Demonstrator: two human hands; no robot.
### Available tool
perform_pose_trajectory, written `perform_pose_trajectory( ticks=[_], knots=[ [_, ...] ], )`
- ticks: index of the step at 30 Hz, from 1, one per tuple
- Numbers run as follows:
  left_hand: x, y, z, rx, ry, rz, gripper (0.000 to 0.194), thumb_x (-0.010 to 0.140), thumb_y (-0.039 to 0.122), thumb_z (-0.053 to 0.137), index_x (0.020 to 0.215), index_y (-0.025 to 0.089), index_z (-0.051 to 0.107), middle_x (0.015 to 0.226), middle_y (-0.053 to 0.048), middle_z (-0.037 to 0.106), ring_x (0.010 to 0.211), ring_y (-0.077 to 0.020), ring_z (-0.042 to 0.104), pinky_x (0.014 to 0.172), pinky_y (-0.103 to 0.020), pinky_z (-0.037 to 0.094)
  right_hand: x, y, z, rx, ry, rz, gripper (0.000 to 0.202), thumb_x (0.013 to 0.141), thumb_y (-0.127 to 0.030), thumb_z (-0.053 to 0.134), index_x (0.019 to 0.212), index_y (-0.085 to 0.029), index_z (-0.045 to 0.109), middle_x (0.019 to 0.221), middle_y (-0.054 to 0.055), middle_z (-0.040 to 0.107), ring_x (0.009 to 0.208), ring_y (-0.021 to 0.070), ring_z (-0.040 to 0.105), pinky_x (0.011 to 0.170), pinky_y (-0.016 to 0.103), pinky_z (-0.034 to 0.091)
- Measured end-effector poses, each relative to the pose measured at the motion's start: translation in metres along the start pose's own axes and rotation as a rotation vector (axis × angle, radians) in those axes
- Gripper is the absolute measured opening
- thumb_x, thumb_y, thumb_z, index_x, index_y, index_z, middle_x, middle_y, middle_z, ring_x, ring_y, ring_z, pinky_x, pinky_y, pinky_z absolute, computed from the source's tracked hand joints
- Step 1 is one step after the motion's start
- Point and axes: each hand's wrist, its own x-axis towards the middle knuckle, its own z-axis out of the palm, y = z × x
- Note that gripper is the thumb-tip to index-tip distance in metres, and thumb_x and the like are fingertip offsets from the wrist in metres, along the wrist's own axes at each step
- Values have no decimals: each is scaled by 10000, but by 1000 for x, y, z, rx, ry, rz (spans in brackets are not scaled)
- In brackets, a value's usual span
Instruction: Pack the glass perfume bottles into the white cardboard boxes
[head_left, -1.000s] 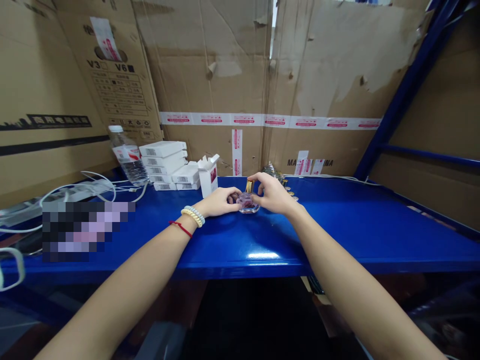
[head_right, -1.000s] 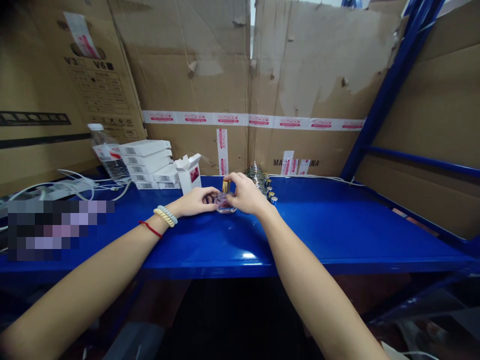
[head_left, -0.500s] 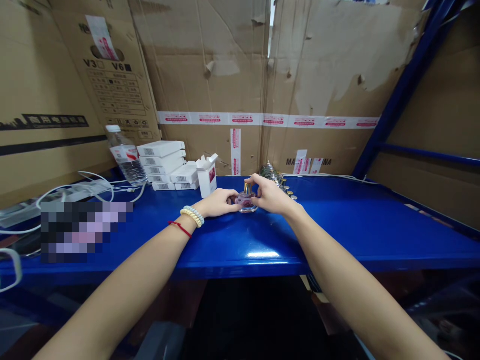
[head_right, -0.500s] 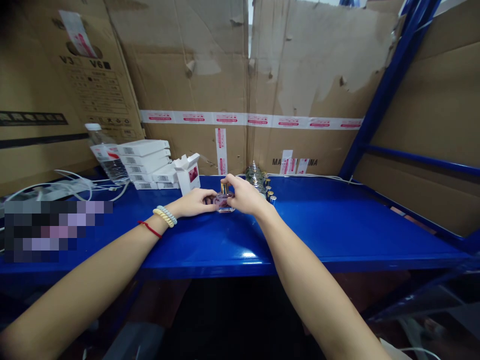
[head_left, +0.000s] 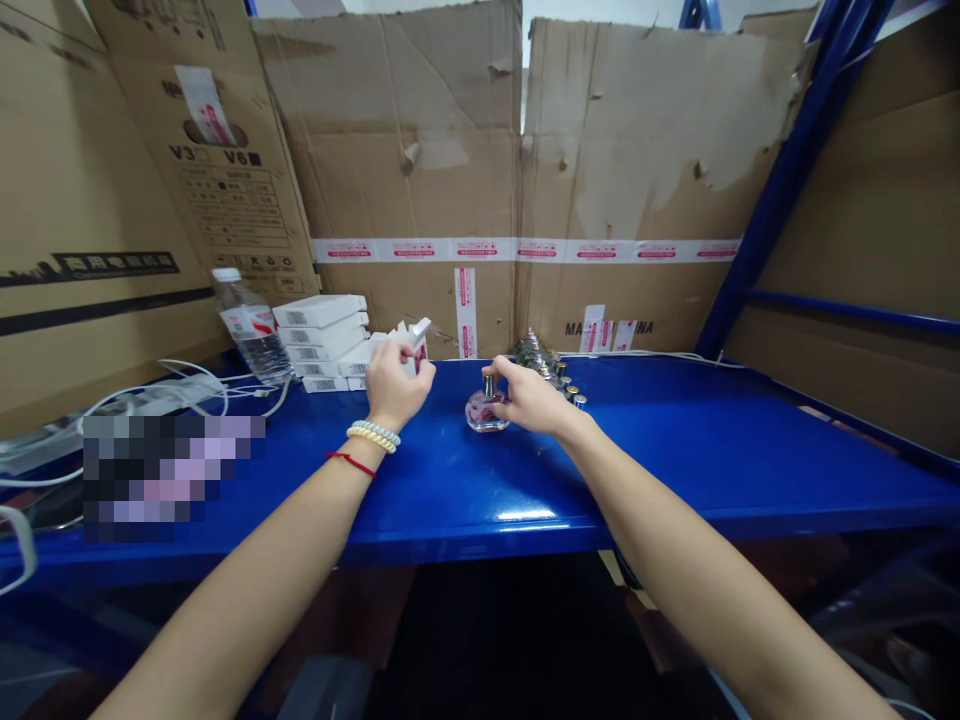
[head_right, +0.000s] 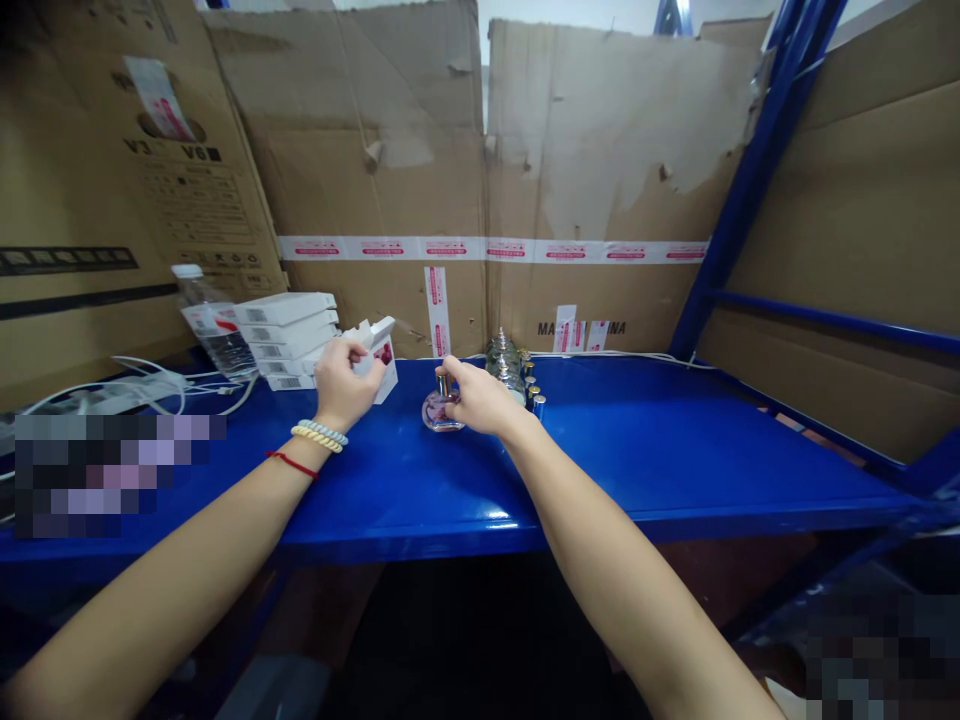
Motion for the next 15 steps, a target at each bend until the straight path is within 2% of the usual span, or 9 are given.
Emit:
perform_pose_trajectory(
  ticks=[2, 3, 5, 9, 11, 13, 15],
  knots=[
    [3, -9, 1, 64, 169, -87, 287, 651, 251, 638, 884, 182, 484, 925, -83, 536, 946, -267, 533, 898, -441, 437, -1, -2, 1, -30, -8, 9, 439, 707, -125, 600, 1123, -222, 497, 1179, 85, 643, 1003, 222, 622, 837, 324, 458],
    [5, -14, 2, 78, 210, -123, 384, 636, 270, 669, 950, 175, 469, 999, -104, 523, 1017, -291, 514, 946, -468, 415, -1, -3, 1, -47, -11, 19, 453, 713, -127, 596, 1141, -224, 488, 1156, 85, 651, 987, 224, 629, 827, 323, 457],
    [6, -24, 3, 88, 203, -179, 572, 605, 336, 727, 1064, 159, 436, 1111, -138, 497, 1115, -326, 479, 1014, -503, 367, -2, -6, 0, -80, -15, 42, 475, 724, -149, 605, 1174, -225, 471, 1088, 85, 665, 944, 227, 639, 794, 318, 456],
    [7, -38, 7, 92, -28, -302, 869, 554, 477, 785, 1233, 135, 363, 1150, -166, 531, 1181, -375, 475, 1033, -531, 355, -3, -12, -3, -105, -29, 69, 521, 749, -290, 657, 1221, -223, 448, 976, 70, 674, 851, 220, 642, 718, 301, 441],
    [6, -42, 8, 83, -170, -360, 915, 559, 485, 788, 1278, 132, 344, 1126, -169, 576, 1173, -378, 508, 1008, -517, 389, -3, -14, -3, -100, -31, 87, 612, 752, -337, 667, 1292, -221, 405, 947, 61, 680, 834, 216, 643, 713, 297, 435],
    [6, -42, 8, 87, -280, -383, 812, 601, 452, 767, 1253, 139, 397, 1111, -174, 615, 1133, -369, 557, 971, -491, 426, -4, -16, -3, -91, -30, 124, 745, 743, -369, 683, 1380, -208, 329, 946, 70, 687, 851, 223, 648, 728, 299, 437],
    [7, -41, 7, 116, -333, -375, 621, 648, 395, 730, 1163, 144, 489, 1099, -181, 644, 1080, -362, 597, 935, -471, 453, -4, -17, -1, -95, -49, 164, 871, 726, -421, 702, 1439, -184, 262, 975, 100, 689, 871, 242, 652, 729, 303, 439]
  ],
)
